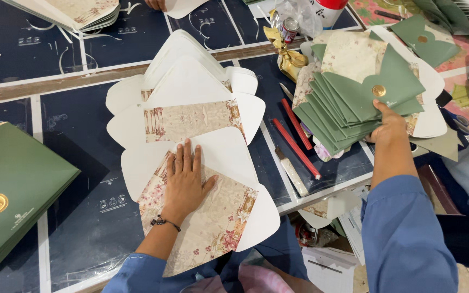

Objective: The person assembles decorative envelopes by folding the side flaps of a patterned paper base inward and securing them with a green cover. They then place a white elastic band around the finished stack.

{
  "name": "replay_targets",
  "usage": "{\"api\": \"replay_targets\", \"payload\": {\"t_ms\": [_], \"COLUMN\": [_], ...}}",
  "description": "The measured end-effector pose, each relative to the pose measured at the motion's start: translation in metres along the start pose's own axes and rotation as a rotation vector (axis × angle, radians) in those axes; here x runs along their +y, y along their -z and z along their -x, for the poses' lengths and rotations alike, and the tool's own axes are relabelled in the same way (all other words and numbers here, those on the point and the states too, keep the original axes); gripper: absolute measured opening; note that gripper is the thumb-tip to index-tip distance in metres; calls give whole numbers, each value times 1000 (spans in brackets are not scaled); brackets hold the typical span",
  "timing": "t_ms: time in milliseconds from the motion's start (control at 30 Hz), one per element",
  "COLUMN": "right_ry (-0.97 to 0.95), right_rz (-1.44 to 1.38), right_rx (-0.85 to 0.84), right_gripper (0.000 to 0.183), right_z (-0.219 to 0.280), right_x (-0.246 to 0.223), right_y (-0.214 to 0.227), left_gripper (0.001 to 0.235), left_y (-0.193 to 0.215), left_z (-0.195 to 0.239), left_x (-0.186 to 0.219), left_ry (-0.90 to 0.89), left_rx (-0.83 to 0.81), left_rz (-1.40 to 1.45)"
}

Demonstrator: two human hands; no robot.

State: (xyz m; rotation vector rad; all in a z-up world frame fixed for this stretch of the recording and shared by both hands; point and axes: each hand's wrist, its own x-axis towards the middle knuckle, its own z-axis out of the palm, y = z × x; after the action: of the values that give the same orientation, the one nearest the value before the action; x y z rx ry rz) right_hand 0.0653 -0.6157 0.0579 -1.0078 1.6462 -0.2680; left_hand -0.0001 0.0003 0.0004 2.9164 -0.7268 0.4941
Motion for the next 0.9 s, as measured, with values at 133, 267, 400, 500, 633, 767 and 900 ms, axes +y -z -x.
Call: {"api": "replay_targets", "payload": {"t_ms": [133,267,400,500,633,767,900], "right_ry": [378,279,430,569,817,907,838], "right_rz": [271,-499,-666,-578,-370,-167,-13], "right_rx": [-143,-134,-416,-720,-821,-1025,-1193], "right_gripper": [60,26,25,47,69,97,82], "right_z": [-1,87,169,218,336,365,349], "right_x": [0,16,52,102,183,236,235], "right_y": [18,30,35,17,-18,-34,-46], "left_gripper": [97,95,102,104,108,70,46], "left_y": [-2,-19,75,97,80,31,57], "left_z": [-4,-12,-34,-43,-37,9,33], "left_x": [-9,-40,-31,-22,-36,-90,-88], "left_ry": [16,162,464,400,723,966,1054], "left_rx": [-103,-318,-391,-176,72,367,359], "left_rz": [183,833,1132,1639,1956,1705,1729]}}
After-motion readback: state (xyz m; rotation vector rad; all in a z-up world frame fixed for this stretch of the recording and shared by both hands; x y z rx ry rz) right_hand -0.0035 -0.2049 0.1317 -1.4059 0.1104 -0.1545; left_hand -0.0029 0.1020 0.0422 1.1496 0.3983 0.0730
